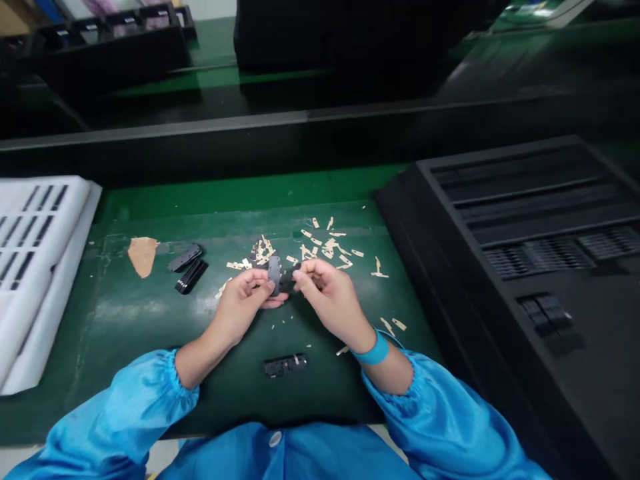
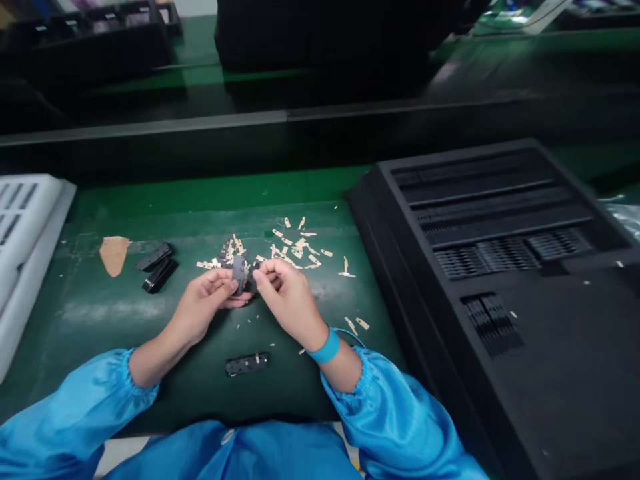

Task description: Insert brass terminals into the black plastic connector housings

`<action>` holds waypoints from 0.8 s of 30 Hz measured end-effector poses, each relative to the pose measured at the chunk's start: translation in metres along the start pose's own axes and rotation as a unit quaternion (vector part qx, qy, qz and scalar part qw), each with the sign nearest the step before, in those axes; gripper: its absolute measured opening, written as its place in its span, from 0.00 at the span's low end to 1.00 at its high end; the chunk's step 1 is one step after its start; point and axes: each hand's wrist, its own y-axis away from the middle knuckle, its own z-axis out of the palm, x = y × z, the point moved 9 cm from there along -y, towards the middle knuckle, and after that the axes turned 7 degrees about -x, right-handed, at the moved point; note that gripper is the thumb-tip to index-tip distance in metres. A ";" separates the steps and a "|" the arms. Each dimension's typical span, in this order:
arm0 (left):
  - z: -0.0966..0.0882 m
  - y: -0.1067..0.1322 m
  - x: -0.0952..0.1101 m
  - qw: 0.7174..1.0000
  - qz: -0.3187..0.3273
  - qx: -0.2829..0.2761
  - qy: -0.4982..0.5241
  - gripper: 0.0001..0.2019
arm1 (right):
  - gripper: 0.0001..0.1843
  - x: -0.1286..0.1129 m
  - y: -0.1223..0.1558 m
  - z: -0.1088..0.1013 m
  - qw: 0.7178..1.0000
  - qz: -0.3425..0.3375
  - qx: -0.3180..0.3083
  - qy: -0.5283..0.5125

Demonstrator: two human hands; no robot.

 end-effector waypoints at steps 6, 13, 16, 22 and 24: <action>0.001 0.002 0.001 0.999 0.029 -0.018 -0.016 0.18 | 0.09 0.004 0.000 0.011 0.999 0.000 -0.036 0.040; 0.004 0.004 0.004 0.998 0.029 -0.022 -0.056 0.15 | 0.07 0.005 0.002 0.008 0.998 0.004 -0.022 0.055; 0.003 0.004 0.004 0.996 0.041 -0.018 -0.071 0.14 | 0.07 0.007 0.002 0.009 0.999 0.012 -0.023 0.046; 0.004 0.005 0.005 0.996 0.049 -0.012 -0.073 0.13 | 0.06 0.011 0.002 0.010 0.999 0.011 -0.015 0.028; 0.005 0.006 0.006 0.995 0.054 -0.012 -0.079 0.12 | 0.06 0.012 0.002 0.010 0.999 0.009 -0.013 0.028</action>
